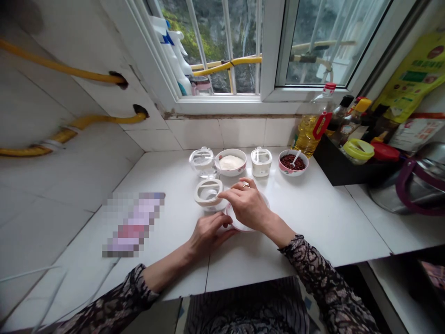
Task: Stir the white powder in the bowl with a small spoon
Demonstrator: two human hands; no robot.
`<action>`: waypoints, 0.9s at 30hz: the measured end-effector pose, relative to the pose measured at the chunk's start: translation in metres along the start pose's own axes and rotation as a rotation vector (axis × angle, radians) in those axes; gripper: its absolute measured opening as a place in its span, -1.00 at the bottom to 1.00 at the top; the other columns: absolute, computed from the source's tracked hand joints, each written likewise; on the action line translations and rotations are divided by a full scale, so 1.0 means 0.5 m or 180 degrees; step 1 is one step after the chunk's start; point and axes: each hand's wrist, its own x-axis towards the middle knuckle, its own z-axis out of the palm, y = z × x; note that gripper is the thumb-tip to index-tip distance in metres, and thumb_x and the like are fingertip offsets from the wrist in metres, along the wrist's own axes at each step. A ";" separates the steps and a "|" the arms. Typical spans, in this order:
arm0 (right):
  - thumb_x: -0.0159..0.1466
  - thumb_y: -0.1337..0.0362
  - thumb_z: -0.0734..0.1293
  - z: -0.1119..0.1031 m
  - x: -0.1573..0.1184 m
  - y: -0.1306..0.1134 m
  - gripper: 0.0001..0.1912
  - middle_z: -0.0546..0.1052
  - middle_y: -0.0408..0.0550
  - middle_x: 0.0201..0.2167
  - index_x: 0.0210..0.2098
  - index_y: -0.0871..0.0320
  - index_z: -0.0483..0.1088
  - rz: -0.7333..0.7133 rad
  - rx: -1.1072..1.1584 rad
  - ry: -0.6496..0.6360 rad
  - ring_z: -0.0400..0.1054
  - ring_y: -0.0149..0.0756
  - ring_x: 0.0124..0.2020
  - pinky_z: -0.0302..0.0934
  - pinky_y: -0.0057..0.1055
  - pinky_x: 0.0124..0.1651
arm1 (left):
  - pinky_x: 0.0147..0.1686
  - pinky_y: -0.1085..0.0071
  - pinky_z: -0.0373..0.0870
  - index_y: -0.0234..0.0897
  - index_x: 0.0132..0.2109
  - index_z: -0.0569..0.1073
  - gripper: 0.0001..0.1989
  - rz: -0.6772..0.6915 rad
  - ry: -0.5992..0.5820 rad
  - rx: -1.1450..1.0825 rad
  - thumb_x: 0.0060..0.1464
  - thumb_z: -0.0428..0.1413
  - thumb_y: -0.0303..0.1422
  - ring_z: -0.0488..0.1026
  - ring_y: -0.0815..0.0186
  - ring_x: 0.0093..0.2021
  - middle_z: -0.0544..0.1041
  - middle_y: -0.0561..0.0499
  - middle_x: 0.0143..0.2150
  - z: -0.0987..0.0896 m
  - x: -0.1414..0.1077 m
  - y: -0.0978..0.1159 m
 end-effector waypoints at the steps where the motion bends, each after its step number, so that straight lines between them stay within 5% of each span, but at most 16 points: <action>1: 0.27 0.50 0.16 -0.006 0.000 0.001 -0.70 0.63 -0.08 -0.34 -0.16 0.11 0.45 0.0030 0.0034 0.0103 0.46 -0.28 -0.29 0.15 -0.10 0.13 | -0.53 0.54 0.24 -0.28 -0.22 0.36 -0.84 0.0000 -0.0004 -0.0003 0.26 0.10 -0.28 0.35 0.44 -0.54 0.42 0.10 -0.47 0.000 0.000 0.000; 6: 0.22 0.44 0.19 -0.046 -0.009 0.014 -0.79 0.53 -0.18 -0.57 -0.37 0.09 0.42 0.0514 0.0240 0.0844 0.38 -0.30 -0.47 0.25 -0.22 -0.10 | -0.52 0.54 0.25 -0.26 -0.20 0.35 -0.86 0.0021 -0.0022 -0.0045 0.25 0.11 -0.29 0.37 0.43 -0.51 0.41 0.11 -0.47 -0.001 0.001 -0.001; 15: 0.14 0.43 0.18 -0.015 -0.026 0.027 -0.80 0.49 -0.18 -0.62 -0.52 0.13 0.38 0.0613 0.0001 0.0107 0.29 -0.39 -0.57 0.22 -0.24 -0.05 | -0.52 0.55 0.23 -0.26 -0.20 0.33 -0.86 0.0037 -0.0041 0.0031 0.28 0.08 -0.29 0.35 0.44 -0.52 0.38 0.12 -0.47 -0.002 -0.001 -0.002; 23: 0.03 0.35 0.19 -0.046 -0.019 0.047 -0.82 0.42 -0.20 -0.74 -0.56 0.16 0.43 0.2295 0.1707 0.0468 0.29 -0.39 -0.66 0.21 -0.44 -0.46 | -0.53 0.56 0.25 -0.27 -0.19 0.33 -0.85 0.0074 -0.0050 0.0002 0.28 0.09 -0.28 0.34 0.44 -0.53 0.38 0.11 -0.47 -0.004 0.001 -0.001; 27: -0.02 0.31 0.22 -0.051 -0.014 0.055 -0.84 0.40 -0.21 -0.77 -0.59 0.18 0.43 0.2604 0.2170 0.0642 0.26 -0.42 -0.68 0.19 -0.46 -0.49 | -0.51 0.56 0.26 -0.27 -0.19 0.33 -0.85 0.0080 -0.0034 -0.0003 0.28 0.09 -0.28 0.35 0.44 -0.52 0.39 0.10 -0.47 -0.004 0.002 -0.001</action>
